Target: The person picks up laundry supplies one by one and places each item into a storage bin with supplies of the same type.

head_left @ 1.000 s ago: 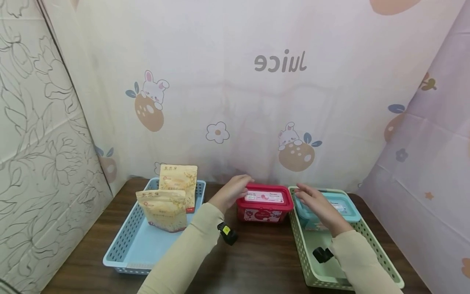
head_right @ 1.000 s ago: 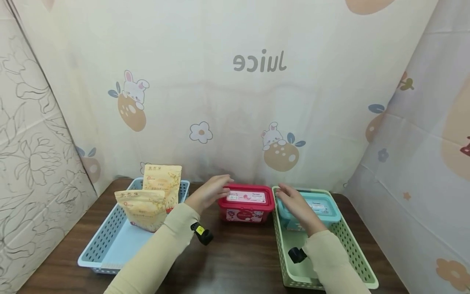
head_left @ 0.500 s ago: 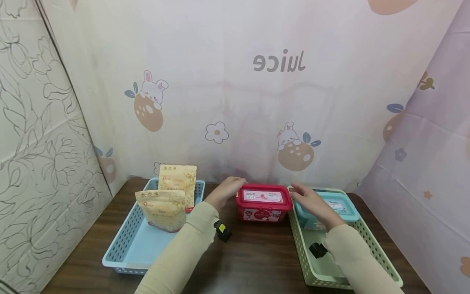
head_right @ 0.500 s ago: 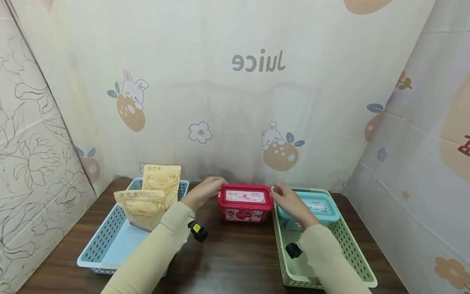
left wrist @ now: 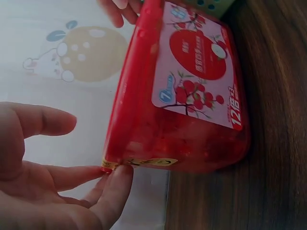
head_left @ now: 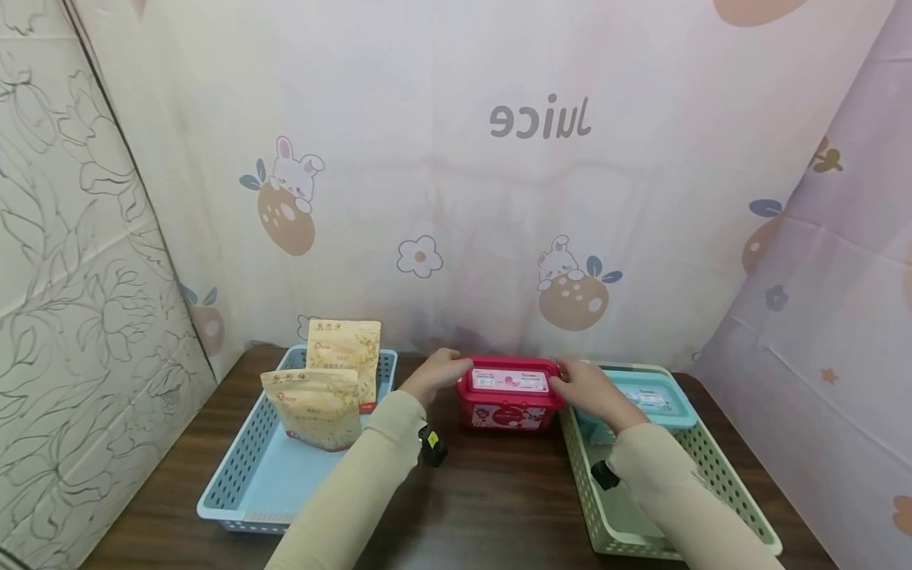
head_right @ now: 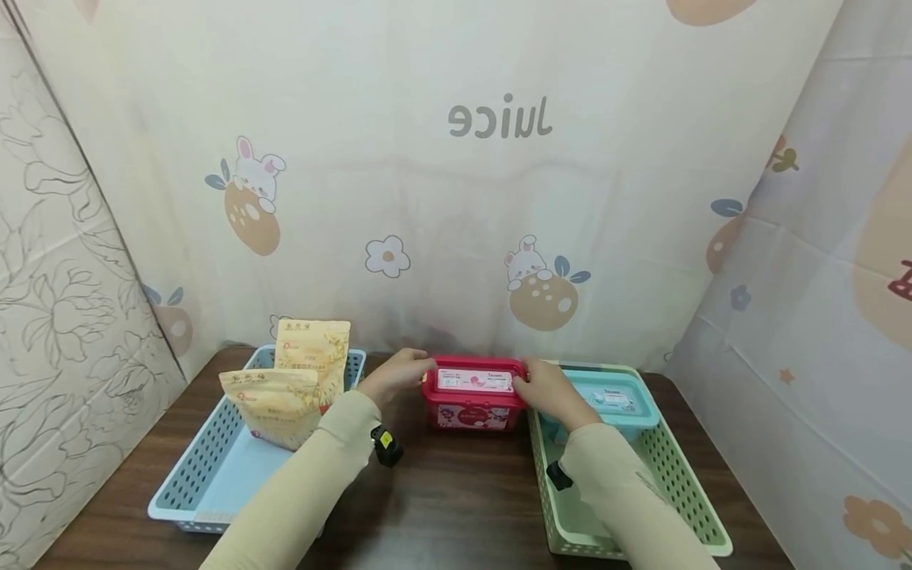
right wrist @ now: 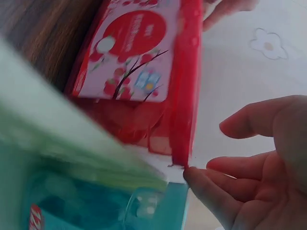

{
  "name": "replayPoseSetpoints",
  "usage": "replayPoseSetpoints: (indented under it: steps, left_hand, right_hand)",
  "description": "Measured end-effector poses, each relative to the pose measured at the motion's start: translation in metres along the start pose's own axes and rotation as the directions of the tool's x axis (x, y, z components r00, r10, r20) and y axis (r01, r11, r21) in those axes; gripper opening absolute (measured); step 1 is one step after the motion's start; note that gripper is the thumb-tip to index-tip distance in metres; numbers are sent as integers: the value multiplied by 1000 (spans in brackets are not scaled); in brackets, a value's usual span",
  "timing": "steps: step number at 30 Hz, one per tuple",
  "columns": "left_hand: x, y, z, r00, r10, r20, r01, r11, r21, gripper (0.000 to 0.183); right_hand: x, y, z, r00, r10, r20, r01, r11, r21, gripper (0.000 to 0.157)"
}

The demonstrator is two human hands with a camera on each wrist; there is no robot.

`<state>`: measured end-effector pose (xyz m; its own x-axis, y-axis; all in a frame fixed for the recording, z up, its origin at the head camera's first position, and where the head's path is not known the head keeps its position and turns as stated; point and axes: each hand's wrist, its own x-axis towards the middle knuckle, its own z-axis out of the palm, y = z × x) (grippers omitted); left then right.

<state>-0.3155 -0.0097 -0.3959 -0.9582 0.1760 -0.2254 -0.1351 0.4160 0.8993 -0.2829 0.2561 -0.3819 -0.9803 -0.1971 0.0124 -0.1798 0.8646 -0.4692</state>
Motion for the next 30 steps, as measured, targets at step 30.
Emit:
replayPoseSetpoints:
  steps: [30]
  left_hand:
    - [6,-5,0,983,176,47,-181,975,127,18]
  right_hand:
    - [30,2,-6,993,72,89,-58,986,-154,33]
